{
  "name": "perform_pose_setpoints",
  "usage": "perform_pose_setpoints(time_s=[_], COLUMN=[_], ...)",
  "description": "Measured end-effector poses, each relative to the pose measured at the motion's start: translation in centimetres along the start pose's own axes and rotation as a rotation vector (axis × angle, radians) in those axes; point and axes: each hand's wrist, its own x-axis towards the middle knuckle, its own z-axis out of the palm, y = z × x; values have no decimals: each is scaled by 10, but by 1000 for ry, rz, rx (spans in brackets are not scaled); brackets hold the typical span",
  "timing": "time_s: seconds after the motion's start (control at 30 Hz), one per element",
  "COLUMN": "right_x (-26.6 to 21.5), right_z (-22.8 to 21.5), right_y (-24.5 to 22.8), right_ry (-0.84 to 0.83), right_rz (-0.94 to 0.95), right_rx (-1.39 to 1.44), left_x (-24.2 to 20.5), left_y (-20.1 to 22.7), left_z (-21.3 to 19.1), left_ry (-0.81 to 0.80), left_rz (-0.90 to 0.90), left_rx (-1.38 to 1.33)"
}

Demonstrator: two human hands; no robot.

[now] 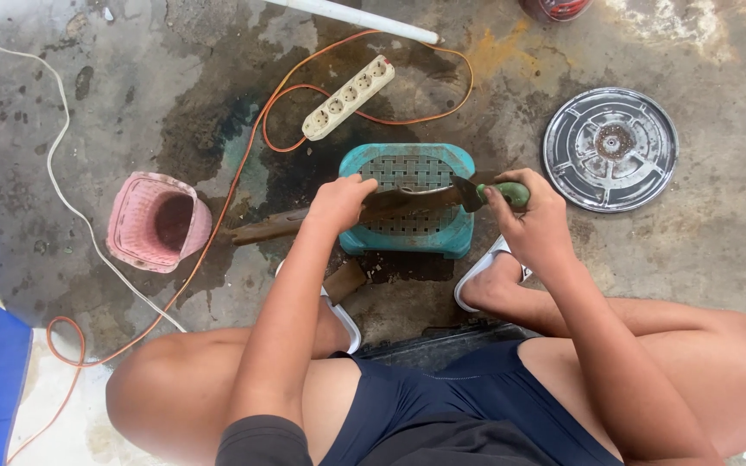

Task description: A person sits on the floor and uses a putty knife to scrape rust and dirt off a metal motorcycle component.

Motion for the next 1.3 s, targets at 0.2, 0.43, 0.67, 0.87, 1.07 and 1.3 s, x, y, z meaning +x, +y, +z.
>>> perform_pose_setpoints(time_s=[0.2, 0.43, 0.67, 0.87, 1.07, 1.3], right_x=[-6, 16, 21, 20, 13, 7], right_z=[-7, 31, 36, 34, 34, 43], right_y=[-24, -42, -31, -33, -31, -19], right_ry=[-160, -467, -572, -609, -629, -498], right_rz=[26, -87, -118, -134, -159, -138], right_rx=[-48, -218, -206, -191, -215, -123], left_x=[8, 1, -1, -3, 15, 35], left_y=[-8, 5, 16, 52, 71, 64], left_z=[19, 10, -1, -44, -34, 12], left_ry=[6, 35, 16, -75, -56, 112], left_rz=[-8, -7, -50, -56, -64, -52], left_rx=[41, 85, -118, -318, -287, -156])
